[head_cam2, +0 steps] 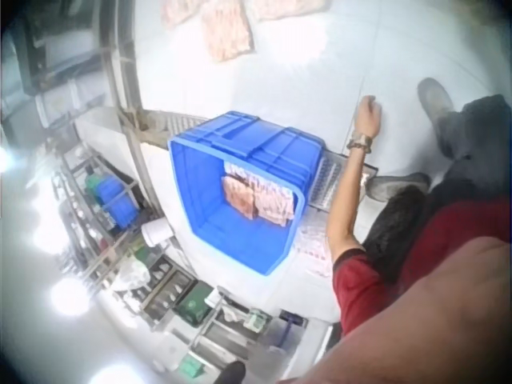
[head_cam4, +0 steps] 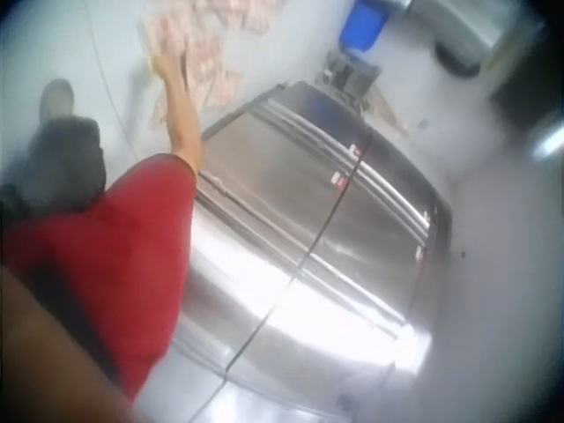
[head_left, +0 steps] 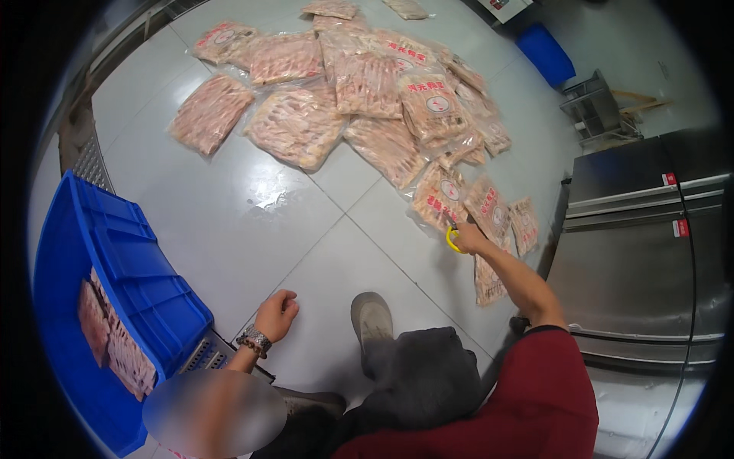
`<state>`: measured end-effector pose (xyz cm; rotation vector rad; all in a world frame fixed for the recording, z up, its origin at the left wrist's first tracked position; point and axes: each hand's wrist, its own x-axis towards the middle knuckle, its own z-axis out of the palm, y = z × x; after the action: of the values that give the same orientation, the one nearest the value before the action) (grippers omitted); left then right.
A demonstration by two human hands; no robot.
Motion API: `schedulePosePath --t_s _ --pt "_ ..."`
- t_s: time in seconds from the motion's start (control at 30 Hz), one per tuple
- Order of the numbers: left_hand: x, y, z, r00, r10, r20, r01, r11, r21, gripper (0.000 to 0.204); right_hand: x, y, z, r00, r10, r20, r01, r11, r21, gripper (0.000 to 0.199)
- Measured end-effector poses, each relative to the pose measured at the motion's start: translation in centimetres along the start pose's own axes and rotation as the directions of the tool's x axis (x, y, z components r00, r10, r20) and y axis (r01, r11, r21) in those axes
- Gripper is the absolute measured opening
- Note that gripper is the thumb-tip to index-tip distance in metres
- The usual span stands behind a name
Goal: The person uses yellow-handled scissors to cut open vacuum-sealed packages of raw meat. After opening each package, the person removes the meat and places it into a blue plastic crate, discarding the empty plastic packaging.
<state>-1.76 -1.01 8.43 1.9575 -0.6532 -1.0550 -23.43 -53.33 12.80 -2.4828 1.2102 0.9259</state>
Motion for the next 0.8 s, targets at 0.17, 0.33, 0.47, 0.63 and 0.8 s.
schedulePosePath --t_s 0.17,0.33,0.47,0.63,0.8 --pt "2.5 1.8 1.1 0.998 0.031 -0.045 -0.032 0.999 -0.006 0.031 -2.0 -5.8 2.7 0.976 -0.215 0.022 0.214 0.976 0.052 0.042" --pt "3.5 0.5 1.6 0.996 -0.038 -0.080 0.042 0.998 0.047 0.036 -2.1 -8.1 6.1 0.828 -0.552 -0.098 0.560 0.820 0.115 0.038" --pt "3.6 -2.1 1.2 0.974 -0.150 -0.171 0.162 0.985 0.061 0.051 -4.3 -16.7 7.2 0.820 -0.570 0.050 0.559 0.817 0.140 0.038" --pt "3.9 -5.0 0.4 0.931 -0.228 -0.287 0.260 0.962 0.080 0.072 -6.3 -28.2 9.2 0.653 -0.757 -0.023 0.709 0.601 0.368 0.029" --pt "3.4 -7.4 -1.5 0.793 -0.353 -0.497 0.386 0.922 -0.040 0.083 -9.0 -33.2 10.7 0.681 -0.722 0.125 0.421 0.526 0.739 0.045"
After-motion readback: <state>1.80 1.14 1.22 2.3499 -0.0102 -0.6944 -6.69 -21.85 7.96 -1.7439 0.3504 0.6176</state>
